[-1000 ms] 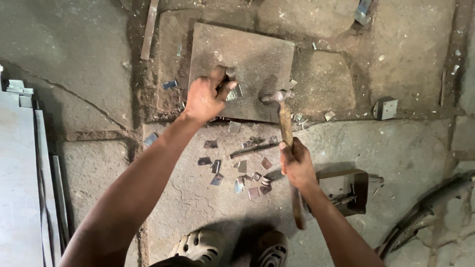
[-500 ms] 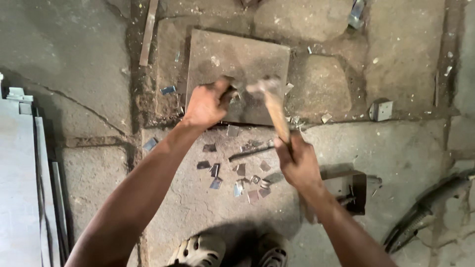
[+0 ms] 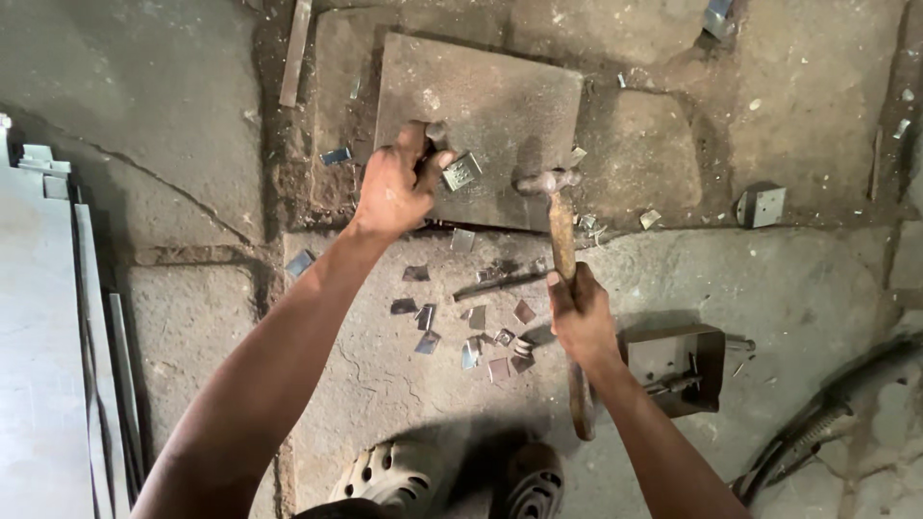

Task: The person retrieves a hammer and a metal punch from the floor. They then repeatedly strike small metal pieces on a wooden block using the hammer and punch to shape or flatten them.

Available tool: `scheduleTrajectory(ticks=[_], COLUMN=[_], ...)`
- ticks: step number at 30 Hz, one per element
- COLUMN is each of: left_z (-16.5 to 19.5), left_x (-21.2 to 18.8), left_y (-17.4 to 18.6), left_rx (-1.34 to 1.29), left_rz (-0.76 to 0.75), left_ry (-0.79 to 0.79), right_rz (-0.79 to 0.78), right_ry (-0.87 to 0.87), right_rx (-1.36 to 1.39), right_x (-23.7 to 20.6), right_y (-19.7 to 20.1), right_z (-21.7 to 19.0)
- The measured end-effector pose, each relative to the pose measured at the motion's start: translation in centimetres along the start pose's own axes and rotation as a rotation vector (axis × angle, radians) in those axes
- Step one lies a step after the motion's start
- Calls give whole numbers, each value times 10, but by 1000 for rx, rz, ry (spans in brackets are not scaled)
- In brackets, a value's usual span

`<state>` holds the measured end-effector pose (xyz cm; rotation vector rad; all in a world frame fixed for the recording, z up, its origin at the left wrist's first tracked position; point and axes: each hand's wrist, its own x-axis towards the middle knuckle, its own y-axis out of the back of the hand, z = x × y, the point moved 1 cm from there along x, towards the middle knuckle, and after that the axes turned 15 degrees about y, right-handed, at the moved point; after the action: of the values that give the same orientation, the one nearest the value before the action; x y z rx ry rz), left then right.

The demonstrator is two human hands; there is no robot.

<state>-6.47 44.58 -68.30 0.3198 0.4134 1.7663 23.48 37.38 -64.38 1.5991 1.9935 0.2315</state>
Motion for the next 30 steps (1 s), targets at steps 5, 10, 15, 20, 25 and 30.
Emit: scheduleTrajectory(ticks=[5, 10, 15, 20, 25, 30], left_z=[-4, -7, -12, -9, 3, 7], left_x=[-3, -3, -3, -2, -1, -3], left_y=[1, -2, -4, -4, 1, 4], left_rx=[41, 56, 4, 78, 85, 208], left_rz=[-46, -25, 35, -33, -87, -77], left_ry=[53, 16, -156, -15, -45, -120], right_rz=[-43, -8, -14, -20, -78, -45], right_ry=[-1, 38, 30, 44, -37, 219], right_rx=[2, -13, -30, 8, 114, -3], right_x=[0, 0, 1, 0, 3, -2], right_y=[-1, -1, -1, -2, 6, 29], right_z=[-1, -1, 1, 3, -22, -68])
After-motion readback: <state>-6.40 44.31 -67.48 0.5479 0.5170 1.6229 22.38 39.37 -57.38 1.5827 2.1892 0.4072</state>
